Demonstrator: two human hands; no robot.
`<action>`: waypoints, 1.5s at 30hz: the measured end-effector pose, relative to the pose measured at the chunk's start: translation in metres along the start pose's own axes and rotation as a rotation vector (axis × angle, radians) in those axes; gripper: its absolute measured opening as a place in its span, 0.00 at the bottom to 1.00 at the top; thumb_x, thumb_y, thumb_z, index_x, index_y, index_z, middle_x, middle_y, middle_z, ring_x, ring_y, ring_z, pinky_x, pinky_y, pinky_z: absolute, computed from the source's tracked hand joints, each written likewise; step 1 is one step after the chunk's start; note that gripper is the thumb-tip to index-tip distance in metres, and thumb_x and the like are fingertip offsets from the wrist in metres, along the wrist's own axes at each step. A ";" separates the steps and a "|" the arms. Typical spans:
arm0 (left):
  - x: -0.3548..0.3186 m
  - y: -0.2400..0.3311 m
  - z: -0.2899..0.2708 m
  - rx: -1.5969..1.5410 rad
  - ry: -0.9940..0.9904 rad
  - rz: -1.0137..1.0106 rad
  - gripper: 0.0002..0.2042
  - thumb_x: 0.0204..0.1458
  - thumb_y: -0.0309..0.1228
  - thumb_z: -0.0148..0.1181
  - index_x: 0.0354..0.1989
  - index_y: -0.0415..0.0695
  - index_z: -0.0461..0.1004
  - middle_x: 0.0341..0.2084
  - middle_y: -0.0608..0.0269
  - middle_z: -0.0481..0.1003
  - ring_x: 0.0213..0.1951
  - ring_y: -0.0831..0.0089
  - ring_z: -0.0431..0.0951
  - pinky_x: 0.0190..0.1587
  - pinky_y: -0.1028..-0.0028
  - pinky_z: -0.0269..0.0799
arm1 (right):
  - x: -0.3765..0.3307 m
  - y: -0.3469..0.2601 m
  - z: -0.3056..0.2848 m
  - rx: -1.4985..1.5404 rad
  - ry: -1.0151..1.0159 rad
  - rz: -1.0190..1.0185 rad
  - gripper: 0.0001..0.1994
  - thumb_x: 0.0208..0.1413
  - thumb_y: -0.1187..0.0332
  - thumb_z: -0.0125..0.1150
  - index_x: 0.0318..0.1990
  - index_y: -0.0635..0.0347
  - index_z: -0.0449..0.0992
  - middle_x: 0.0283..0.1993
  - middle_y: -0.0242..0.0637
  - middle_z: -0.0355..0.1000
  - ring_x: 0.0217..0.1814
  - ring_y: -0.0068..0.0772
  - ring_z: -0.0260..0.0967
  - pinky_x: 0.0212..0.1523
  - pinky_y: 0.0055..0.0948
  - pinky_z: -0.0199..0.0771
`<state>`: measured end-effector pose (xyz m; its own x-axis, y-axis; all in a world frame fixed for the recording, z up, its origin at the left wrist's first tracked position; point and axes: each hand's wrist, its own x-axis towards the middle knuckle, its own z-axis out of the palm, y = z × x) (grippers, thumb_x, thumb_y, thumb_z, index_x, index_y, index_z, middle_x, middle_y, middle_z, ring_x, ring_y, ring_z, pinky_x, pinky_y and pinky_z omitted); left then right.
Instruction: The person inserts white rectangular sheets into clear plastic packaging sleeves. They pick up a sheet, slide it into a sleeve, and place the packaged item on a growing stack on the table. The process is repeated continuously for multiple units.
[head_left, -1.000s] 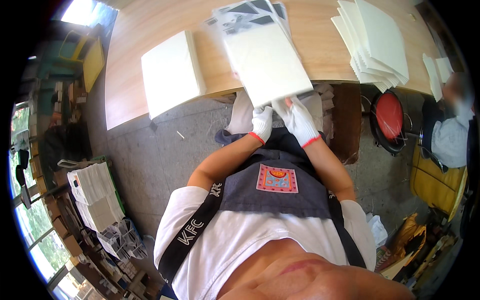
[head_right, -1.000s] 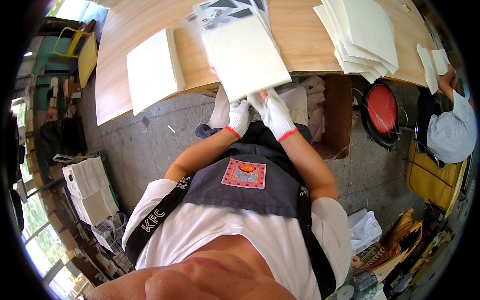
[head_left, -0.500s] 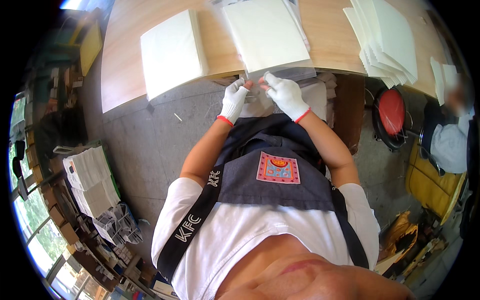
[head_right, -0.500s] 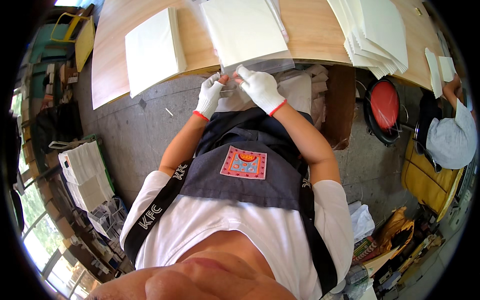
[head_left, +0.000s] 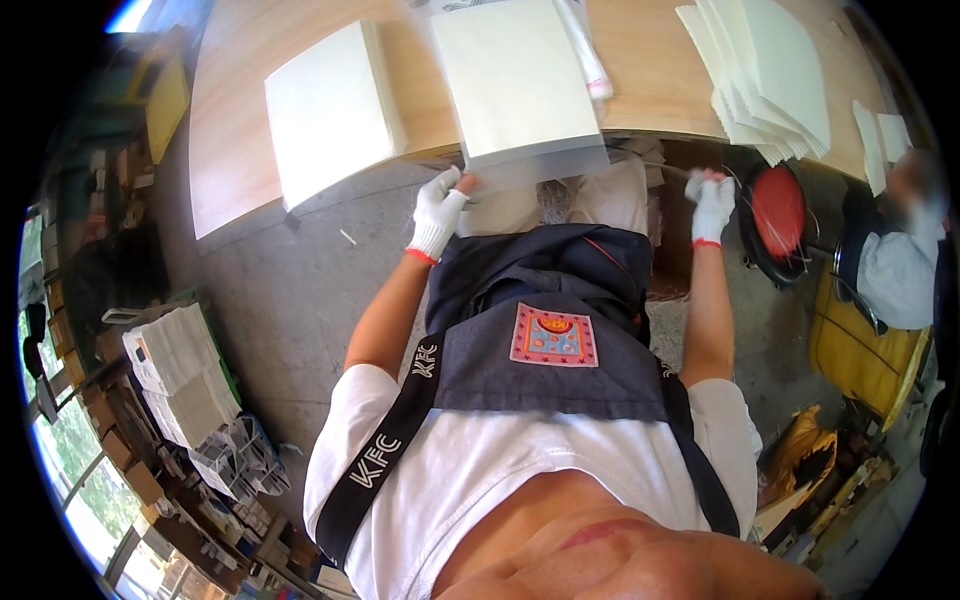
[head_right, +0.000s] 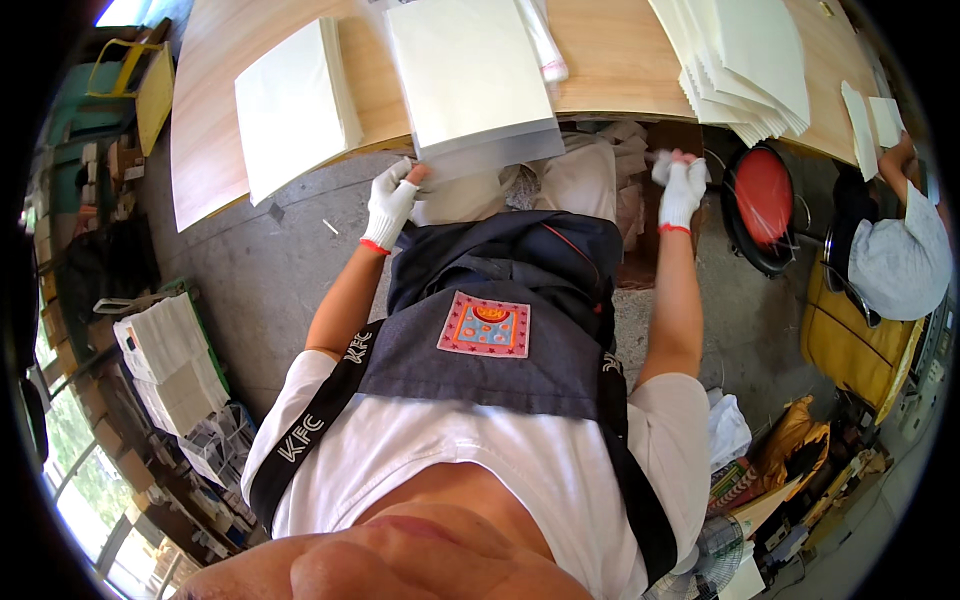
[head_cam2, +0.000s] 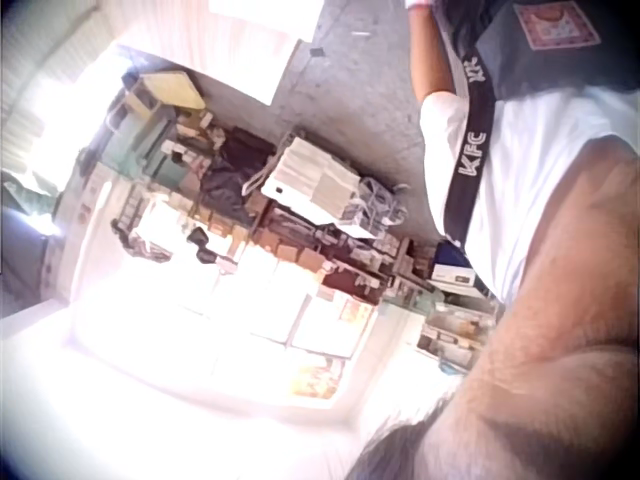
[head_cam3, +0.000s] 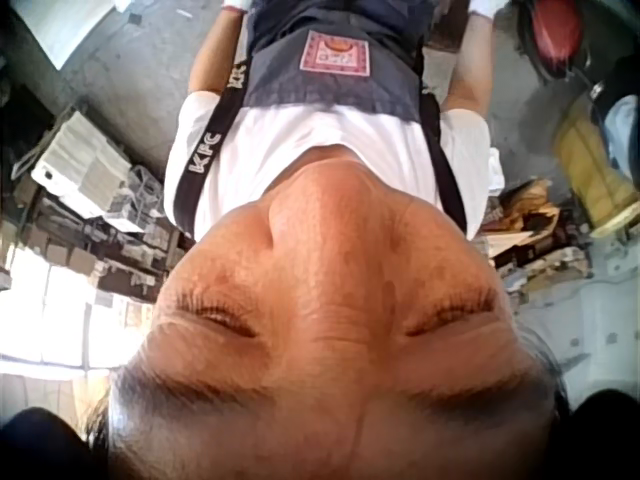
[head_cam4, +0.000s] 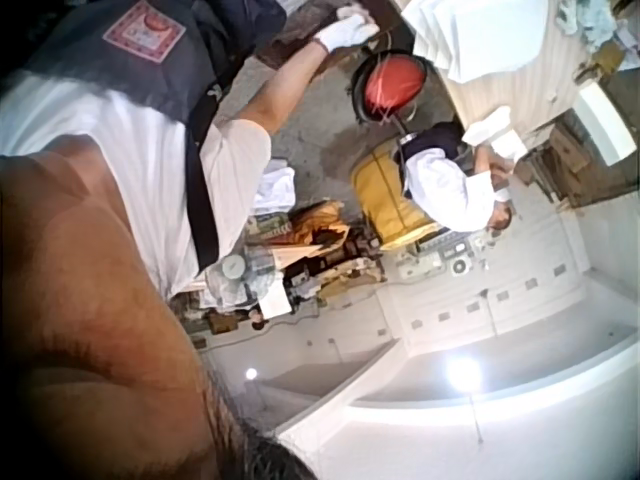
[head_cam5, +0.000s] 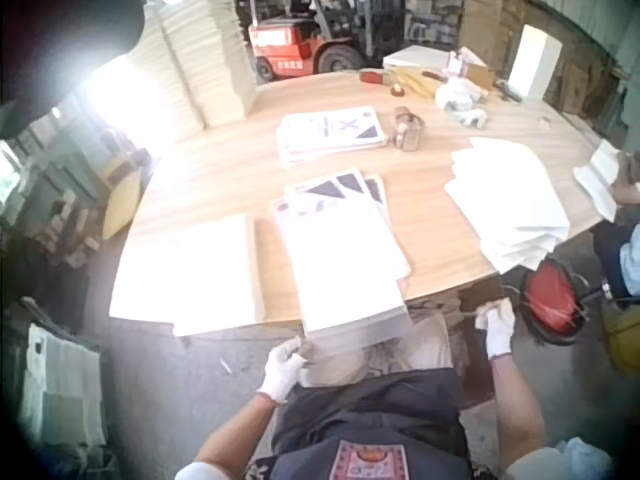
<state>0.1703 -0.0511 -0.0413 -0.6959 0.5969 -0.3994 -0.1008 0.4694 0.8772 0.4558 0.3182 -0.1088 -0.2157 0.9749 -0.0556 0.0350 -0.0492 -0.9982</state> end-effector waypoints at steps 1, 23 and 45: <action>0.001 -0.007 -0.001 0.113 0.164 0.147 0.07 0.48 0.28 0.59 0.34 0.40 0.73 0.29 0.62 0.76 0.28 0.70 0.75 0.34 0.72 0.70 | -0.012 -0.010 -0.016 -0.771 -0.261 -0.069 0.05 0.51 0.68 0.52 0.31 0.59 0.69 0.30 0.44 0.72 0.32 0.38 0.71 0.37 0.33 0.72; 0.018 -0.007 0.029 -0.929 0.359 0.037 0.09 0.51 0.32 0.60 0.29 0.45 0.66 0.22 0.70 0.68 0.22 0.81 0.68 0.22 0.77 0.65 | -0.103 -0.072 0.170 -0.009 -0.449 0.269 0.15 0.58 0.56 0.54 0.27 0.58 0.68 0.17 0.26 0.63 0.14 0.15 0.54 0.15 0.19 0.54; -0.022 -0.006 -0.188 0.609 0.895 0.196 0.19 0.50 0.33 0.52 0.51 0.43 0.67 0.47 0.51 0.71 0.45 0.61 0.71 0.49 0.66 0.66 | -0.176 -0.130 0.313 -0.175 -1.249 0.322 0.18 0.58 0.55 0.51 0.44 0.62 0.71 0.24 0.32 0.72 0.19 0.20 0.67 0.22 0.20 0.66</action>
<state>0.0521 -0.1895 0.0121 -0.9502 0.1238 0.2860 0.2641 0.8072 0.5279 0.1835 0.0848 0.0231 -0.9273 0.0604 -0.3693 0.3605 -0.1204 -0.9250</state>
